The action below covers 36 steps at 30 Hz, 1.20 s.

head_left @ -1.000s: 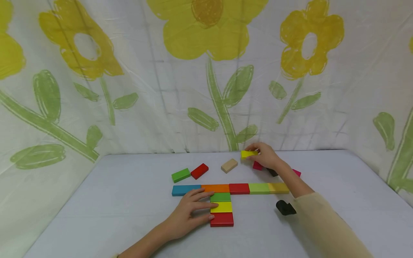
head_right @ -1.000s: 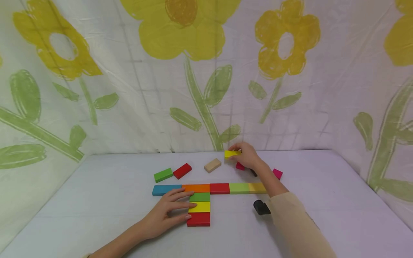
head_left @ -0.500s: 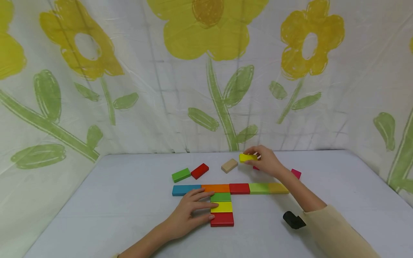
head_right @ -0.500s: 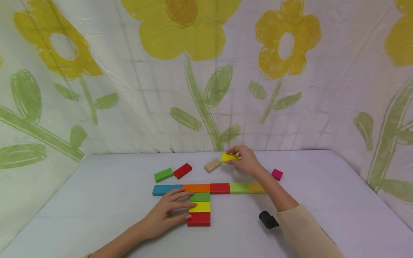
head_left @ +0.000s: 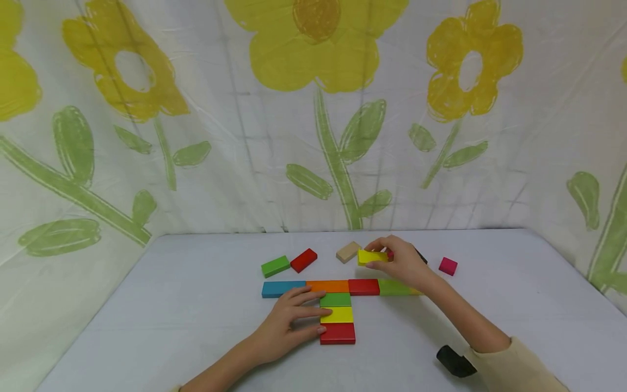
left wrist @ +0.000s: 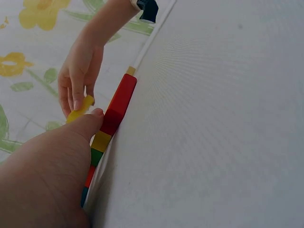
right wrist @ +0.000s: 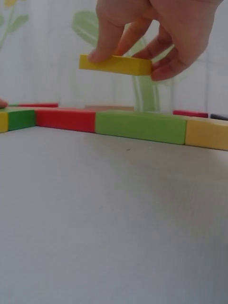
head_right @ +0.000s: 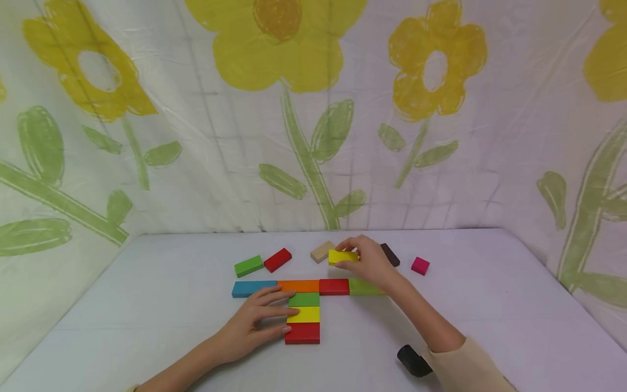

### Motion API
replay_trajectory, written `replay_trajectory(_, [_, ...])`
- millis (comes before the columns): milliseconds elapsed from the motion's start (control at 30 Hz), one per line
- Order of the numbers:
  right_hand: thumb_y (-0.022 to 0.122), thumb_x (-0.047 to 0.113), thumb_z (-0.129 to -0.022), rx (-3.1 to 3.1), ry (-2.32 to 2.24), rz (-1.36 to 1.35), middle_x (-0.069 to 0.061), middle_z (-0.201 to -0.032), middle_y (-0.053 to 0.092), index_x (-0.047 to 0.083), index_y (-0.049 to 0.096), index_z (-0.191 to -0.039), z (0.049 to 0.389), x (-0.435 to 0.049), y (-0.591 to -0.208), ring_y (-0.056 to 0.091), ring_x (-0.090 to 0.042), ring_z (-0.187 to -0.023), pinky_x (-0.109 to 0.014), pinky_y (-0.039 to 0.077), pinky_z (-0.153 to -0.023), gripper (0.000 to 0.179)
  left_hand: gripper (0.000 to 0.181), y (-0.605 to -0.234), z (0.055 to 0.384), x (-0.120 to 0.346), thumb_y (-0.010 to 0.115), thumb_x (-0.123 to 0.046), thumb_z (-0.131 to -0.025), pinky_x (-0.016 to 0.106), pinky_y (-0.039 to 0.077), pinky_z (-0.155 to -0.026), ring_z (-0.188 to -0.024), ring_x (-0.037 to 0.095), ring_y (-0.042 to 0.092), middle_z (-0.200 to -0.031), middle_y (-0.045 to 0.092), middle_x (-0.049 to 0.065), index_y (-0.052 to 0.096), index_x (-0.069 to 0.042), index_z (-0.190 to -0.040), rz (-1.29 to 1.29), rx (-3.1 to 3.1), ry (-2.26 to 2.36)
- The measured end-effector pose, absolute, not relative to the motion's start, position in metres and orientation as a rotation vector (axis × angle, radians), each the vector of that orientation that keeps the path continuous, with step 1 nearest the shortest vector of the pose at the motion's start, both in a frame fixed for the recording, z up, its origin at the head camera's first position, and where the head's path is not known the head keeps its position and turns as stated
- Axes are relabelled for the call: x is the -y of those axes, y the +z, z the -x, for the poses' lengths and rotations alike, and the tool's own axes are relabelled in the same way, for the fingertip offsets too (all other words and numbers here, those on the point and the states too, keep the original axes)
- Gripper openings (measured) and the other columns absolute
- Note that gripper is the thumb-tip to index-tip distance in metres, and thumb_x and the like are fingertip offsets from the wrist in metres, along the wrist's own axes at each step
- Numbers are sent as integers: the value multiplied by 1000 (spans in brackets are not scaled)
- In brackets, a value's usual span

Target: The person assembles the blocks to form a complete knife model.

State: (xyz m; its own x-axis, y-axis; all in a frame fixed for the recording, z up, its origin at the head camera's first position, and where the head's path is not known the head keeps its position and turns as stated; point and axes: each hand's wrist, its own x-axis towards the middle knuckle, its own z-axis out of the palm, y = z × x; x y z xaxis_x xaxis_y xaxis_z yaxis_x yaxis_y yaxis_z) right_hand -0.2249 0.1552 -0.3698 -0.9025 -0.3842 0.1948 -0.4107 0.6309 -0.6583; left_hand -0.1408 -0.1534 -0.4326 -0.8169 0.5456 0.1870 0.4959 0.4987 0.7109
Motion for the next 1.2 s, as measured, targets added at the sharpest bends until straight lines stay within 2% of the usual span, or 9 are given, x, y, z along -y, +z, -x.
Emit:
replay_trajectory(200, [82,14,-92,2752,1126,-776,-8,-109,72,3,75,-114,208,-151,-372,62,-25,-101,-31,56,-83,26,33,-432,140,153,70,-42,-101,76,26,-117,-153,35,34,-156,56,-5,75,-32,-132,-917,-2667,1228])
replay_trajectory(367, [83,14,-92,2763,1150,-809,-3,-110,72,6,75,-113,197,-148,-375,62,-24,-103,-30,56,-85,24,33,-430,139,153,69,-42,-102,77,26,-117,-153,36,34,-156,56,-4,75,-31,-133,-915,-2666,1218])
replay_trajectory(1200, [87,14,-87,2891,1127,-865,-1,-110,71,10,76,-111,180,-141,-381,62,-20,-102,-32,58,-86,26,34,-431,140,153,71,-43,-100,76,25,-119,-154,35,32,-156,56,-5,76,-32,-132,-876,-2662,1218])
